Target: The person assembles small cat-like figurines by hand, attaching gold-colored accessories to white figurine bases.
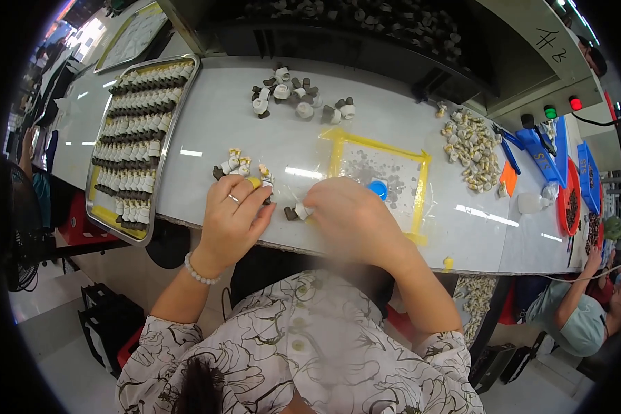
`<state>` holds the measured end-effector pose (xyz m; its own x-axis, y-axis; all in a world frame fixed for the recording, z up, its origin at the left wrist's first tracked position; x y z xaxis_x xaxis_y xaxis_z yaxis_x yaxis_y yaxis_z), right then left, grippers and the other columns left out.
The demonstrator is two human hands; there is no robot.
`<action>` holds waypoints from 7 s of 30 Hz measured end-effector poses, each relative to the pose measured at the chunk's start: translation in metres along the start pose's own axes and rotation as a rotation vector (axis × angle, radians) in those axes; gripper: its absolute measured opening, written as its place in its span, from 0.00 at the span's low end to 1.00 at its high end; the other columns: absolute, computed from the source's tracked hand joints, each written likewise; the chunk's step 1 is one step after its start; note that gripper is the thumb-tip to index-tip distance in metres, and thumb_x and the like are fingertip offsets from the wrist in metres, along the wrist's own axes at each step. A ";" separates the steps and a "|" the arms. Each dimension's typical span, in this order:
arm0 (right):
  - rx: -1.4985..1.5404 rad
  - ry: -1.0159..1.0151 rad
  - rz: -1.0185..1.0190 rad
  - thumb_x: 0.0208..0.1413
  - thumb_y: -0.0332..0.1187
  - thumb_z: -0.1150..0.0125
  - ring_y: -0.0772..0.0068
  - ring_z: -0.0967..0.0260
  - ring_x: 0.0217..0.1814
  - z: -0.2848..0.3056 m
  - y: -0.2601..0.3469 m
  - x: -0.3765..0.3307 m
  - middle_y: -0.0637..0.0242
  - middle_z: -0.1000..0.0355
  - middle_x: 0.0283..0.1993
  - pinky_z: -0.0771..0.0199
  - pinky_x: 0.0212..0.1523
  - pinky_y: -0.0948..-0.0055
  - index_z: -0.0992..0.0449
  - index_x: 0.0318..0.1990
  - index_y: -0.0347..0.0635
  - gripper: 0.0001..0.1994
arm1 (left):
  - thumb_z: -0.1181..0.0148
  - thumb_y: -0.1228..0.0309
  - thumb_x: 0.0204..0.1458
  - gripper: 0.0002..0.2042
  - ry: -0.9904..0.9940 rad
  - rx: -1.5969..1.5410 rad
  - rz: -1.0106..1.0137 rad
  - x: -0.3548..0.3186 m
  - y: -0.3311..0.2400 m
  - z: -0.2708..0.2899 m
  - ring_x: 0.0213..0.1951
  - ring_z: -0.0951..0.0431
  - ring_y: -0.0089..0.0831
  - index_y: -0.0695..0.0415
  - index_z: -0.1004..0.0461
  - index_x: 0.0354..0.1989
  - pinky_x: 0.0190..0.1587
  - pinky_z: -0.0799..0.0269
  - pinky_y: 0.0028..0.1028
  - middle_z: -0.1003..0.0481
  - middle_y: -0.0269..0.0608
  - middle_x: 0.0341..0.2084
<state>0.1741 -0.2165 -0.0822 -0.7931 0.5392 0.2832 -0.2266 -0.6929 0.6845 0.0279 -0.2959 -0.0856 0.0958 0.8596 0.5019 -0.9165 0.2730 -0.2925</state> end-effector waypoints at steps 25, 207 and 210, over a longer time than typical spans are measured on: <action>-0.005 0.075 0.111 0.42 0.24 0.39 0.59 0.30 0.42 -0.041 0.010 0.040 0.64 0.28 0.40 0.30 0.42 0.65 0.26 0.37 0.43 0.11 | 0.42 0.82 0.44 0.14 0.067 -0.341 0.310 -0.007 0.065 0.012 0.46 0.27 0.41 0.62 0.26 0.42 0.49 0.33 0.30 0.26 0.48 0.43; -0.334 -0.161 -0.204 0.39 0.25 0.38 0.59 0.32 0.36 0.095 -0.057 -0.055 0.61 0.30 0.33 0.30 0.37 0.66 0.25 0.33 0.39 0.10 | 0.46 0.84 0.51 0.14 0.144 -1.914 0.785 0.015 -0.023 -0.092 0.38 0.22 0.32 0.67 0.32 0.48 0.43 0.25 0.27 0.26 0.46 0.37; -0.339 -0.148 -0.159 0.38 0.25 0.38 0.59 0.32 0.36 0.088 -0.063 -0.057 0.62 0.30 0.32 0.30 0.37 0.65 0.25 0.33 0.40 0.10 | 0.45 0.83 0.51 0.14 0.154 -1.898 0.790 0.017 -0.024 -0.091 0.37 0.22 0.32 0.68 0.32 0.47 0.43 0.25 0.27 0.26 0.46 0.37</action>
<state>0.2834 -0.1617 -0.0824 -0.6489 0.6983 0.3023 -0.5332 -0.7007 0.4740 0.0873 -0.2490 -0.1442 0.0845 0.9841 -0.1560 0.6818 -0.1713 -0.7112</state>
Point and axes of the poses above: each hand's wrist, its own x-axis towards the middle knuckle, its own z-axis out of the back of the hand, y = z × x, the point moved 6 cm from there along x, towards the middle knuckle
